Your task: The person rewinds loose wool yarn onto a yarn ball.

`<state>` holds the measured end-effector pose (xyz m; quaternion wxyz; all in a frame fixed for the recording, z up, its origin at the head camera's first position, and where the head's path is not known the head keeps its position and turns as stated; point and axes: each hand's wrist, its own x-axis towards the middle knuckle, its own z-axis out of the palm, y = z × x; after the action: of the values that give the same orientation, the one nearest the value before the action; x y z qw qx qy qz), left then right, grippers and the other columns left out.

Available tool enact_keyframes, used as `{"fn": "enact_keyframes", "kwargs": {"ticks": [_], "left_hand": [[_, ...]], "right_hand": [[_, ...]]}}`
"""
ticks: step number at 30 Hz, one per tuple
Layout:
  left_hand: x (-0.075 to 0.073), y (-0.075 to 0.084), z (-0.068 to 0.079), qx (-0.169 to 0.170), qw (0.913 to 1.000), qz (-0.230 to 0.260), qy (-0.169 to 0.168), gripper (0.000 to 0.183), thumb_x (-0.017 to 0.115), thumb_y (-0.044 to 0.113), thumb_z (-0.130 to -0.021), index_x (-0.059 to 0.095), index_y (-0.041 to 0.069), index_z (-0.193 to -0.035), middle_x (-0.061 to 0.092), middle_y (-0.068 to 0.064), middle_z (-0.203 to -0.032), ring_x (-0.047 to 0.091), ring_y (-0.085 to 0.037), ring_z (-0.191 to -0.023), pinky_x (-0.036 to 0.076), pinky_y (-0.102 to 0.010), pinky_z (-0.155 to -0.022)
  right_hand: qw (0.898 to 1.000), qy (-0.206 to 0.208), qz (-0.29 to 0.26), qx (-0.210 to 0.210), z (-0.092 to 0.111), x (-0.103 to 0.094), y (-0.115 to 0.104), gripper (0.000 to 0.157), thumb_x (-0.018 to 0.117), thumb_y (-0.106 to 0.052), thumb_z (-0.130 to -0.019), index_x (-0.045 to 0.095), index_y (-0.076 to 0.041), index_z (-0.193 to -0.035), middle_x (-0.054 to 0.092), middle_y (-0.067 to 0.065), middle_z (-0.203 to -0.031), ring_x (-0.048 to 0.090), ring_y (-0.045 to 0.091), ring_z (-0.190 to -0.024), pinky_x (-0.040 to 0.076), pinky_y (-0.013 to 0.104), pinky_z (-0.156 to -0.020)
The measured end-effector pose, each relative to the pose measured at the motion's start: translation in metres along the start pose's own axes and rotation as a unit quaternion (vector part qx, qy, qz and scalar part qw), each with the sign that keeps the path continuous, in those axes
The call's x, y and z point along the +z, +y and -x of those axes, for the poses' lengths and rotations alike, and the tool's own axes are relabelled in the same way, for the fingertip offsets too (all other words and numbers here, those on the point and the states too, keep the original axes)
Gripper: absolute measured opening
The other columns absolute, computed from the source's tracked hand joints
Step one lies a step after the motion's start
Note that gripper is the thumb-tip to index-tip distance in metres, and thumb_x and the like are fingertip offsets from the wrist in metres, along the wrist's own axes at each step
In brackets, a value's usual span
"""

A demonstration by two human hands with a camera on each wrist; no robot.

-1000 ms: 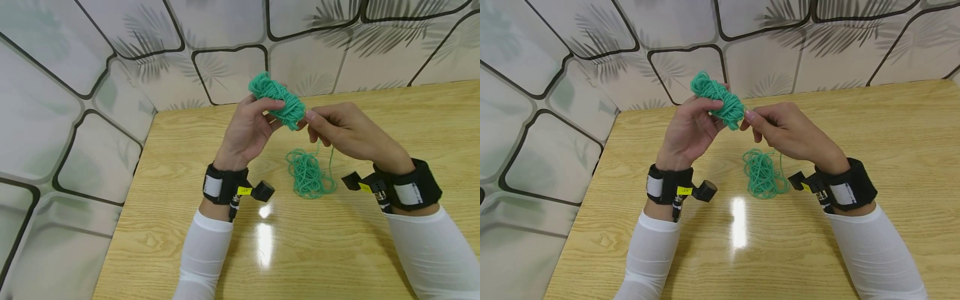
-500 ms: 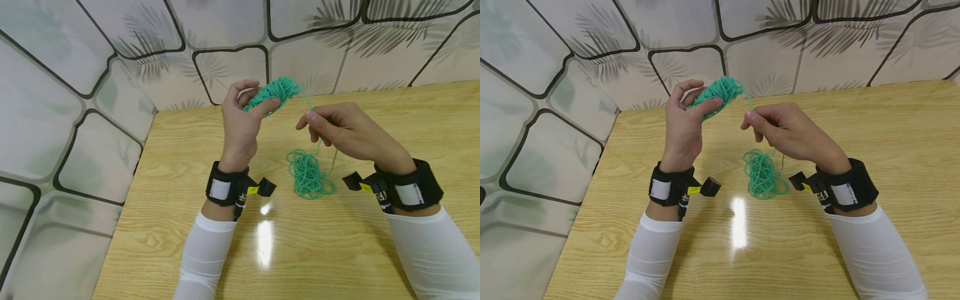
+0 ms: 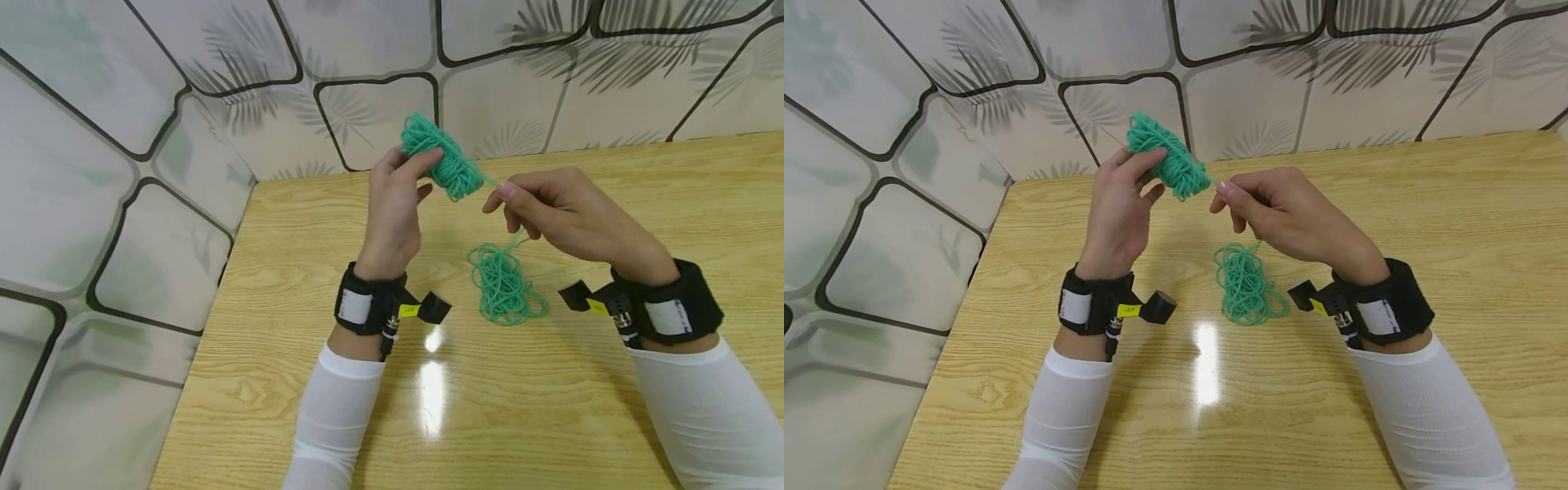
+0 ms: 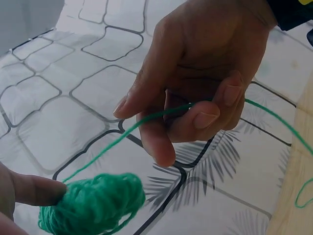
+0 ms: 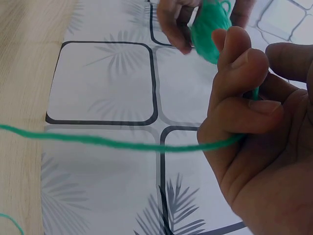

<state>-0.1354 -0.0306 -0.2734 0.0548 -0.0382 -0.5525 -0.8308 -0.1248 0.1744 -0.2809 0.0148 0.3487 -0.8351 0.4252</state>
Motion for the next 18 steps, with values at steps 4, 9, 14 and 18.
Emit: {"fn": "enact_keyframes", "kwargs": {"ticks": [4, 9, 14, 18], "left_hand": [[-0.0017, 0.0012, -0.0006, -0.012, 0.9981, 0.060, -0.006, 0.012, 0.059, 0.010, -0.087, 0.054, 0.002, -0.095, 0.054, -0.009, -0.086, 0.055, -0.019, -0.074, 0.045, -0.027, -0.075], [-0.0025, 0.0029, -0.0014, -0.023, 0.9900, 0.136, -0.026, 0.024, 0.055, 0.002, -0.085, 0.051, 0.001, -0.109, 0.056, -0.015, -0.094, 0.061, -0.025, -0.074, 0.048, -0.039, -0.081], [-0.0049, 0.0031, -0.0027, -0.036, 0.9904, 0.129, -0.033, 0.015, 0.055, 0.002, -0.082, 0.059, 0.000, -0.096, 0.058, -0.013, -0.093, 0.060, -0.022, -0.079, 0.047, -0.038, -0.083], [-0.0075, 0.0015, -0.0037, -0.033, 0.9945, 0.095, -0.032, 0.015, 0.056, 0.006, -0.081, 0.059, 0.002, -0.095, 0.053, -0.007, -0.093, 0.049, -0.018, -0.079, 0.039, -0.030, -0.074]], "right_hand": [[1.000, 0.000, 0.005, 0.001, 0.0002, -0.0009, -0.0004, 0.026, 0.039, -0.022, -0.100, 0.064, -0.019, -0.100, 0.055, -0.004, -0.072, 0.050, 0.013, -0.061, 0.041, 0.027, -0.051], [1.000, 0.028, -0.003, -0.001, 0.0017, -0.0035, 0.0005, 0.023, 0.041, -0.019, -0.099, 0.064, -0.015, -0.101, 0.054, 0.000, -0.072, 0.047, 0.014, -0.058, 0.039, 0.026, -0.051], [0.994, 0.103, -0.017, 0.008, 0.0024, -0.0053, 0.0008, 0.019, 0.047, -0.017, -0.096, 0.065, -0.011, -0.098, 0.052, 0.005, -0.068, 0.045, 0.014, -0.056, 0.035, 0.027, -0.051], [0.977, 0.193, -0.095, 0.014, 0.0006, -0.0054, -0.0016, 0.018, 0.056, -0.012, -0.090, 0.065, -0.002, -0.102, 0.053, 0.012, -0.072, 0.045, 0.017, -0.056, 0.034, 0.026, -0.050]]}}
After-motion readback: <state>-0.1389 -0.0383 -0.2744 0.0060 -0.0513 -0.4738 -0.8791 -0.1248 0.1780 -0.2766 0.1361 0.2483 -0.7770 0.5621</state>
